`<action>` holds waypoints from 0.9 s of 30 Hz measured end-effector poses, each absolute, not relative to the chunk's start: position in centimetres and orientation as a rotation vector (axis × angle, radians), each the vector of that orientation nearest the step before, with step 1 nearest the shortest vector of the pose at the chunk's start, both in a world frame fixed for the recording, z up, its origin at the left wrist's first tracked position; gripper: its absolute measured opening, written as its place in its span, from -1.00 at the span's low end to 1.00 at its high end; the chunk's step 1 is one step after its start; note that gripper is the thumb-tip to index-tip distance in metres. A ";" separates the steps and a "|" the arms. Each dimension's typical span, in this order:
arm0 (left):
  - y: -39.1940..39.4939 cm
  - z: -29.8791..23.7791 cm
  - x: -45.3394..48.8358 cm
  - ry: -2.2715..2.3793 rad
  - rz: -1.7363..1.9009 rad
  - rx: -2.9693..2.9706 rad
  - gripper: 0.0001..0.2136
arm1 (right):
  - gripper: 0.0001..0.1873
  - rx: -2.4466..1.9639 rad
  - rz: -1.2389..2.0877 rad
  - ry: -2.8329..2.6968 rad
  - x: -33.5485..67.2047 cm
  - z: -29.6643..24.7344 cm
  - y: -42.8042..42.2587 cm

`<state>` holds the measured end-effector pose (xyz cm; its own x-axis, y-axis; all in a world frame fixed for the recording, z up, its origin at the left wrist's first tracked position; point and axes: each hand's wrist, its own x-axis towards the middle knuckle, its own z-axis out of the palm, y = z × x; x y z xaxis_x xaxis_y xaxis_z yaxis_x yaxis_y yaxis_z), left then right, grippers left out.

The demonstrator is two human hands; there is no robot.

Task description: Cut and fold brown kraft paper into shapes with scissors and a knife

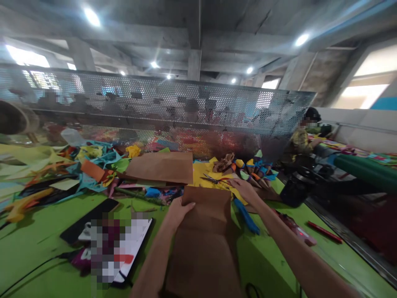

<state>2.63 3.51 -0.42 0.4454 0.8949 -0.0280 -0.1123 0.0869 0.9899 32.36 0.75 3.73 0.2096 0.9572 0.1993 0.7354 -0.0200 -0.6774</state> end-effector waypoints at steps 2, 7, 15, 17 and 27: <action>3.5 -0.2 2.3 0.811 0.904 1.211 -0.56 | -0.70 -1.885 0.363 -1.665 32.8 3.3 2.5; 3.4 0.2 2.0 0.784 0.906 1.082 -0.57 | -0.65 -2.019 0.292 -1.840 32.5 2.3 5.0; 3.1 0.7 2.3 0.761 0.894 0.933 -0.54 | -0.54 -1.963 0.320 -1.774 33.0 3.7 5.2; 2.9 1.0 2.3 0.774 0.888 0.900 -0.54 | -0.42 -1.909 0.365 -1.678 33.3 4.6 4.5; 2.7 1.4 1.8 0.726 0.851 0.861 -0.54 | -0.60 -1.627 0.762 -1.382 31.3 6.8 -5.5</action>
